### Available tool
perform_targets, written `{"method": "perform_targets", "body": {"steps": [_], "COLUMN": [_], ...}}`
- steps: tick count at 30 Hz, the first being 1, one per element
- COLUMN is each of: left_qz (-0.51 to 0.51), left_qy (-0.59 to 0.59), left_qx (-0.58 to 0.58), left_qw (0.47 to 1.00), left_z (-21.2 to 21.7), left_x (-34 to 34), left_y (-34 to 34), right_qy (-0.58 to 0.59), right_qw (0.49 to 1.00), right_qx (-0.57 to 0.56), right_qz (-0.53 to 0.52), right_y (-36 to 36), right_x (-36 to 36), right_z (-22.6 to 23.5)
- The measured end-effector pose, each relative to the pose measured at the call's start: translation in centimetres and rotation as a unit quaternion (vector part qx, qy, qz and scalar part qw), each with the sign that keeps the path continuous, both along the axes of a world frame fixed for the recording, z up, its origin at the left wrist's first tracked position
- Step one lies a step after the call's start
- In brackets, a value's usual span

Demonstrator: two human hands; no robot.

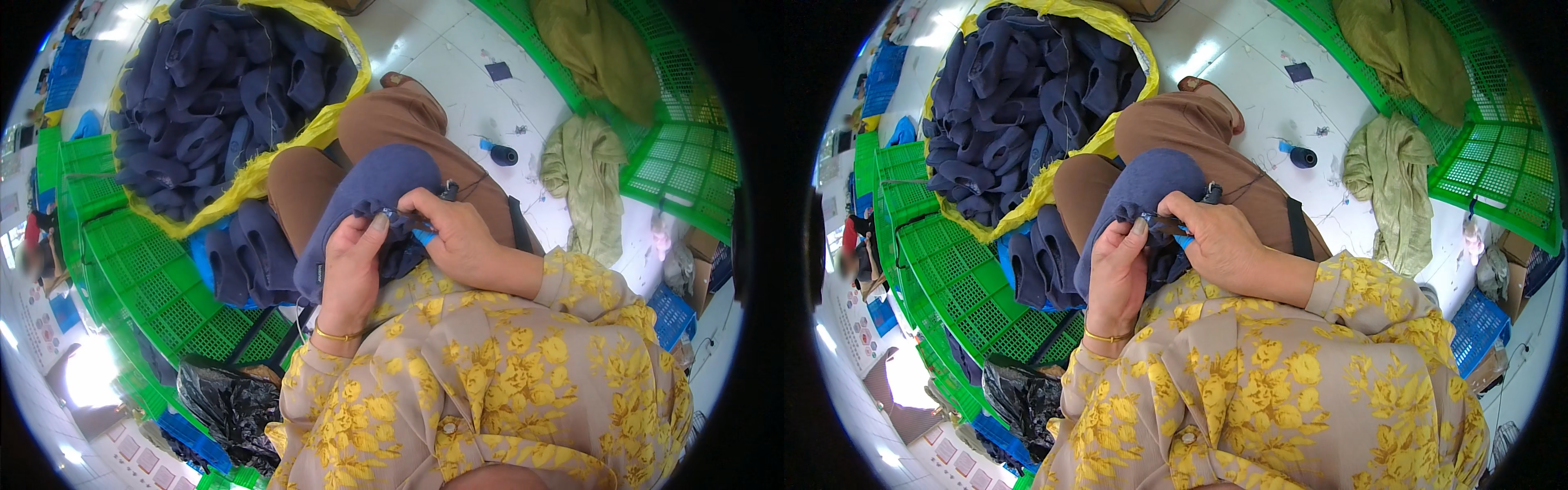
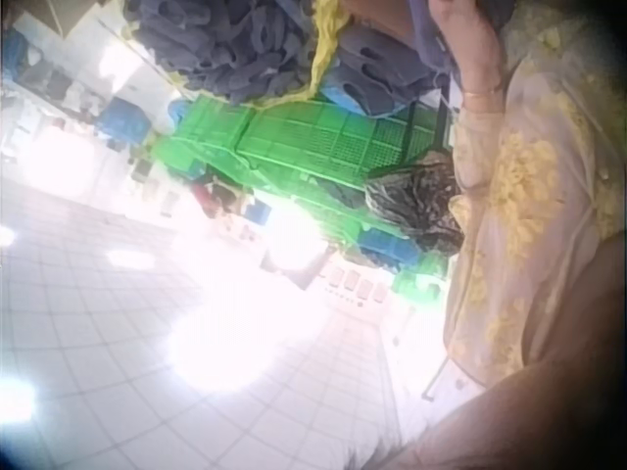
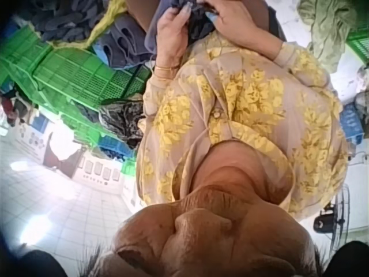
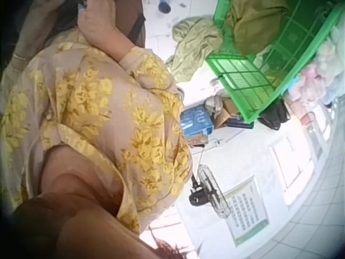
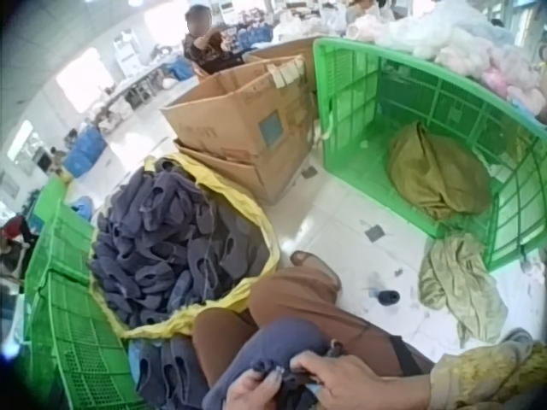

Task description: The person sits on the floor and uses a blue-handled tool to stitch the opening of a dark blue slipper. They repeatedly insert the tool, pull the thread, and adjust the slipper while working on a single item.

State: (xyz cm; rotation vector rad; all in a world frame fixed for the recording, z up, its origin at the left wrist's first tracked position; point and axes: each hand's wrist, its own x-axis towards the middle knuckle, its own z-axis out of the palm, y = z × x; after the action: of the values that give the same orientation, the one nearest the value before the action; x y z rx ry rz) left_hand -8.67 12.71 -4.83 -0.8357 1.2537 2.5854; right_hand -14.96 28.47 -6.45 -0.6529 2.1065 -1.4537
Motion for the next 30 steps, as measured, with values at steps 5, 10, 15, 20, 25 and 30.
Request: {"method": "perform_targets", "body": {"steps": [5,10,15,20,25,30], "left_qz": [0.001,0.011,0.010,-0.017,-0.043,-0.035], "left_qy": [0.010,0.007,0.003,0.005,0.014,0.002], "left_qx": [0.009,-0.021,-0.040,-0.031,-0.043,-0.116], "left_qw": [1.000,1.000,0.999,0.999,0.998,0.993], "left_z": [0.1,-0.6,-0.3,0.5,0.0,0.3], "left_x": [0.1,0.4,0.2,0.1,0.7,0.9], "left_y": [-0.2,-0.1,0.3,0.6,0.4,0.6], "right_qy": [-0.073,-0.147,-0.176,-0.204,-0.186,0.066], "right_qw": [0.997,0.988,0.983,0.973,0.982,0.996], "right_qx": [0.032,0.022,0.009,-0.053,-0.016,0.058], "right_qz": [-0.007,-0.047,-0.042,-0.091,-0.029,0.014], "right_y": [0.2,-0.5,-0.7,-1.2,-1.8,-1.5], "right_x": [-0.3,0.1,0.1,0.1,-1.6,-2.5], "right_z": [1.3,2.0,1.8,1.8,3.4,2.8]}}
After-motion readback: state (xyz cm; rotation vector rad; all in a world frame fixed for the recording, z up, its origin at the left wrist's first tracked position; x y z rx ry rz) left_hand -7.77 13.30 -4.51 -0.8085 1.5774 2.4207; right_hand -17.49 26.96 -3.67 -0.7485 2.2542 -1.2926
